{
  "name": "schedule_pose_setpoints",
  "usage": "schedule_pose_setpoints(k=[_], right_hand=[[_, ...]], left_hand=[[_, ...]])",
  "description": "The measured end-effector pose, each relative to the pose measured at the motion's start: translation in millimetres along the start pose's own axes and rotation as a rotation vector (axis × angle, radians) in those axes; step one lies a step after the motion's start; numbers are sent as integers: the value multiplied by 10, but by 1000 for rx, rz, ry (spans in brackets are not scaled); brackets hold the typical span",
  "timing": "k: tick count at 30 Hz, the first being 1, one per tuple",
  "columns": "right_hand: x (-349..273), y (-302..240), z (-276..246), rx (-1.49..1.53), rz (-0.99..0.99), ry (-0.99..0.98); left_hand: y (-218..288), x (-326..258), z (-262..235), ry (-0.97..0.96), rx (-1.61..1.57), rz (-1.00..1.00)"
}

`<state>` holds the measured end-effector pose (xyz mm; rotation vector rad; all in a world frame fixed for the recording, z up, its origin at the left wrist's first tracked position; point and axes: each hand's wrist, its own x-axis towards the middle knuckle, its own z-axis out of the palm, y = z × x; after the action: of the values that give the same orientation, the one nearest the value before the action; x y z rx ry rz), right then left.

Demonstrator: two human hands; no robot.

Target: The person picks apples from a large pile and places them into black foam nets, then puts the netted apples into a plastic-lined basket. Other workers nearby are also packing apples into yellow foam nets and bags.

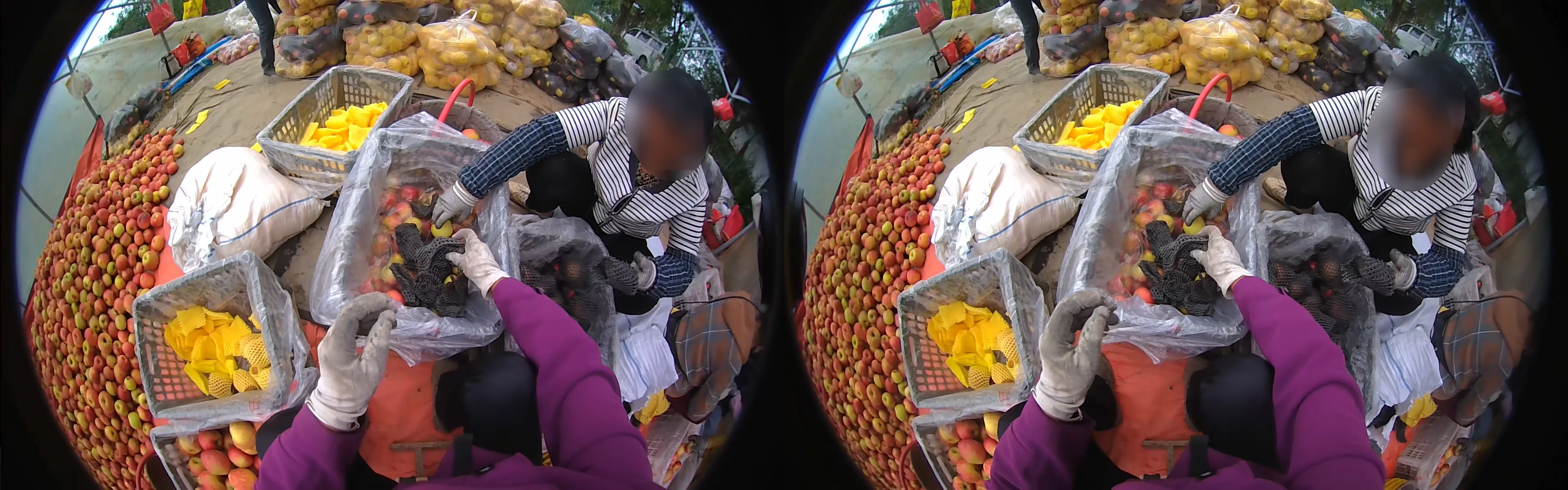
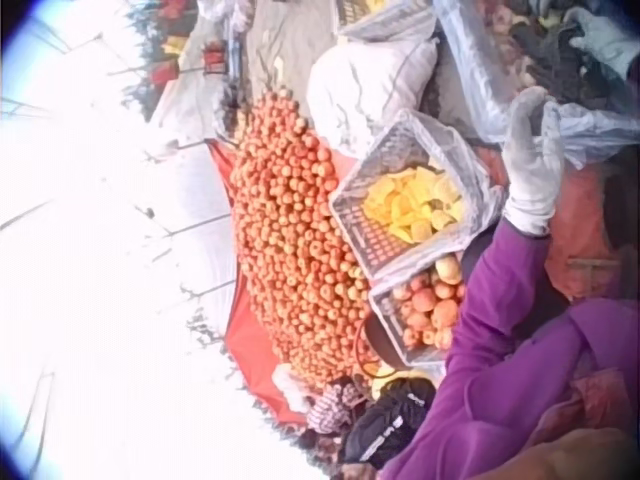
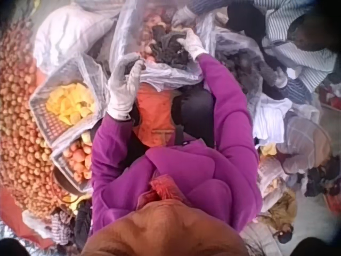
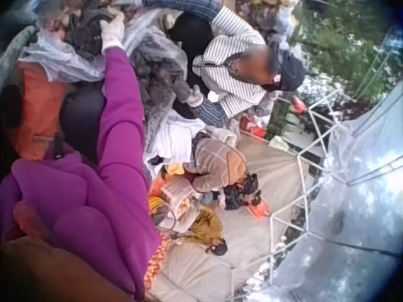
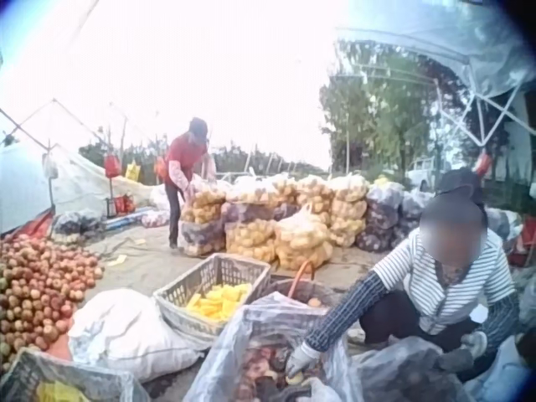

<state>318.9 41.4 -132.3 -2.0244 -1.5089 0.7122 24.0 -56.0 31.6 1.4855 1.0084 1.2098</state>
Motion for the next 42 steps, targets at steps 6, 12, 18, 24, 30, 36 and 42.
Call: schedule_pose_setpoints(k=[6,12,18,24,30,36,42], right_hand=[[-525,-863,-499,420,-124,-130],[-1174,-1456,-551,696,-281,-250],[-1520,-1784,-523,876,-217,-445],[-1584,-1719,-466,802,-222,-495],[-1509,-1517,-486,1313,-158,-671],[-1682,-1637,-341,1255,-108,-905],[-1594,-1512,-380,842,-62,-1000]], left_hand=[[-102,47,-66,70,-114,-133],[-189,28,-111,-4,180,-195],[-239,21,-214,10,-285,-282],[-129,-16,-370,-105,-282,-293],[-93,-17,-509,-167,-327,-362],[-268,-90,-447,-291,-299,-358],[-209,-98,-454,-331,-137,-371]])
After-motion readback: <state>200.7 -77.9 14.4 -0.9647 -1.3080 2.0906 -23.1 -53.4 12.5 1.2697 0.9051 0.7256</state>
